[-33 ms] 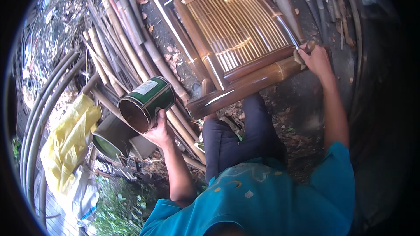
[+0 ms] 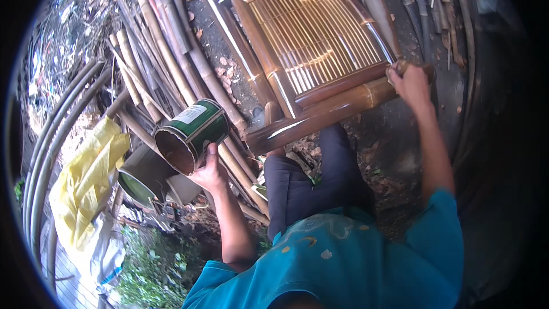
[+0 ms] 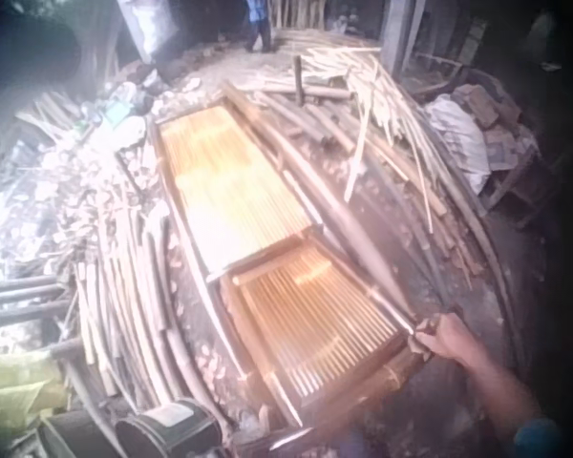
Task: The person applies varnish to a bamboo chair using a brush. They repeatedly dip the brush into a can and coat the chair's slats and frame, moving around the chair to cover different sections.
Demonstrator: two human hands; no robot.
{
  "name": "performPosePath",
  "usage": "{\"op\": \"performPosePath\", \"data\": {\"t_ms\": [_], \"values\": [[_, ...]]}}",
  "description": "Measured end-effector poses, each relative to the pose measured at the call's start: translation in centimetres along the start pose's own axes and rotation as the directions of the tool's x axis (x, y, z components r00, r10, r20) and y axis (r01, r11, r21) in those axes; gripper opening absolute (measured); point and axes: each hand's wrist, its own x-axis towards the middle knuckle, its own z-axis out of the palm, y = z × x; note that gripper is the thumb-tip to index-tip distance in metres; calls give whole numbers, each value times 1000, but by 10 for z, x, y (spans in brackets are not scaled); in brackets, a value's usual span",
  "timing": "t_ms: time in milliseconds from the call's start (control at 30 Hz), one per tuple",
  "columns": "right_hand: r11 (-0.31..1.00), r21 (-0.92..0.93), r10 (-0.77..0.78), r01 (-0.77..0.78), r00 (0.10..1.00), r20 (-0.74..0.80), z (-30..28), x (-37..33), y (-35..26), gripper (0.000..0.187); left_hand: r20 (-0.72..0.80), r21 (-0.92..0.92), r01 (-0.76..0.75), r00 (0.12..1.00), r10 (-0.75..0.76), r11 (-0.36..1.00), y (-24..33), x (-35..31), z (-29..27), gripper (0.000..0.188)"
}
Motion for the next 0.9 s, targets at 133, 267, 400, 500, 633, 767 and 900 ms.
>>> {"op": "performPosePath", "data": {"t_ms": [133,267,400,500,633,767,900], "values": [[937,183,-339,298,904,261,54,-25,-116,22,-111,-35,-34,993,30,999,-17,-8,-36,82],[887,256,-454,385,623,637,81,0,-170,25,-173,164,39,985,-10,986,-44,-10,-78,88],[949,135,-266,285,492,829,59,44,-161,28,-180,17,61,982,-57,998,-60,-12,-107,82],[900,-15,-265,436,573,775,57,38,-167,27,-156,100,24,988,-8,995,-70,-16,-126,72],[913,197,-363,358,488,794,85,26,-195,25,-115,28,119,987,-115,993,-66,-18,-139,68],[945,-249,62,212,632,772,34,54,-157,23,-169,35,102,981,-95,994,-78,-18,-154,70],[872,-304,-70,384,712,699,53,34,-185,22,-125,-44,255,958,-259,966,-89,-22,-171,109]]}}
